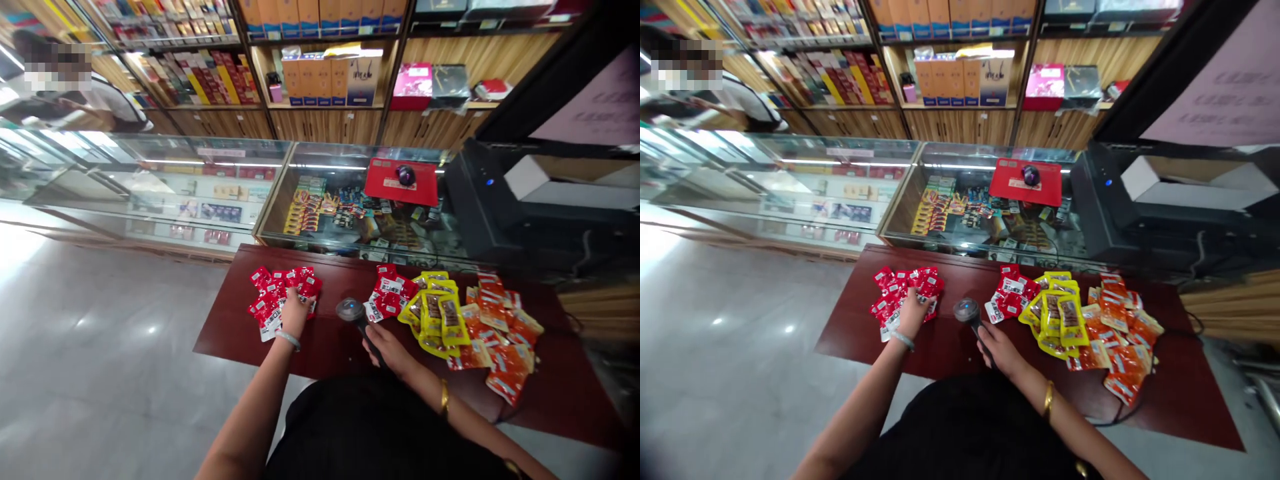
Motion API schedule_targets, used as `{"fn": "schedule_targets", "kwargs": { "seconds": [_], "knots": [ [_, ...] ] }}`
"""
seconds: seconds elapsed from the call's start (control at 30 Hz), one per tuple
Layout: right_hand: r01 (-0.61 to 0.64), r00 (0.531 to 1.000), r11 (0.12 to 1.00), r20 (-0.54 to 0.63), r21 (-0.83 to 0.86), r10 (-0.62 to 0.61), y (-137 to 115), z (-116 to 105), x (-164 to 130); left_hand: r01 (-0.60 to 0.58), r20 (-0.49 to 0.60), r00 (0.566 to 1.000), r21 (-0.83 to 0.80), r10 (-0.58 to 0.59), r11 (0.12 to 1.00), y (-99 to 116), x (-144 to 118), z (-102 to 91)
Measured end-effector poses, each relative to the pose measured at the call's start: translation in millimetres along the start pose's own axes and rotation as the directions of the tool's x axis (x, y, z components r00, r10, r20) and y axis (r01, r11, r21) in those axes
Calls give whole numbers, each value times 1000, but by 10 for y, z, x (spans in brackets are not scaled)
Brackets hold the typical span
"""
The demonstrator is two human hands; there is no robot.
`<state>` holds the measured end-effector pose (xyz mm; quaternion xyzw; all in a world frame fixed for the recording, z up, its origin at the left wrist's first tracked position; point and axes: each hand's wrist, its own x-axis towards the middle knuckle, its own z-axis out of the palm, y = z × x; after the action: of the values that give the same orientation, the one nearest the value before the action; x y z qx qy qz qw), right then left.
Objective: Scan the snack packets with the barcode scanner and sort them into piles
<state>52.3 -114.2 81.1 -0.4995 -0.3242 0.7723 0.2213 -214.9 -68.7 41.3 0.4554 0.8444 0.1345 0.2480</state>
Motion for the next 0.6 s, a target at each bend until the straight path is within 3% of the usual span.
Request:
{"fn": "schedule_targets", "kwargs": {
  "seconds": [0.07, 0.17, 0.27, 0.37, 0.5, 0.6],
  "knots": [
    [15, 1000, 1000, -28, 20, -14, 0, -52, -31, -9, 52, 998, -197, 19, 980, 127, -76, 194],
    [61, 996, 997, -75, 54, -57, -25, -152, -105, 56, 206, 977, -463, 46, 885, 351, -220, 521],
    [115, 986, 990, -128, 83, -104, -78, -265, -203, 137, 323, 942, -615, 90, 777, 548, -355, 790],
    [138, 974, 986, -193, 97, -117, -122, -371, -285, 148, 368, 919, -660, 145, 737, 677, -451, 965],
    [149, 970, 980, -212, 130, -120, -111, -488, -331, 37, 350, 912, -585, 211, 811, 761, -522, 1118],
    [160, 969, 977, -210, 142, -129, -65, -564, -343, 4, 345, 905, -590, 248, 807, 789, -570, 1204]
  ]
}}
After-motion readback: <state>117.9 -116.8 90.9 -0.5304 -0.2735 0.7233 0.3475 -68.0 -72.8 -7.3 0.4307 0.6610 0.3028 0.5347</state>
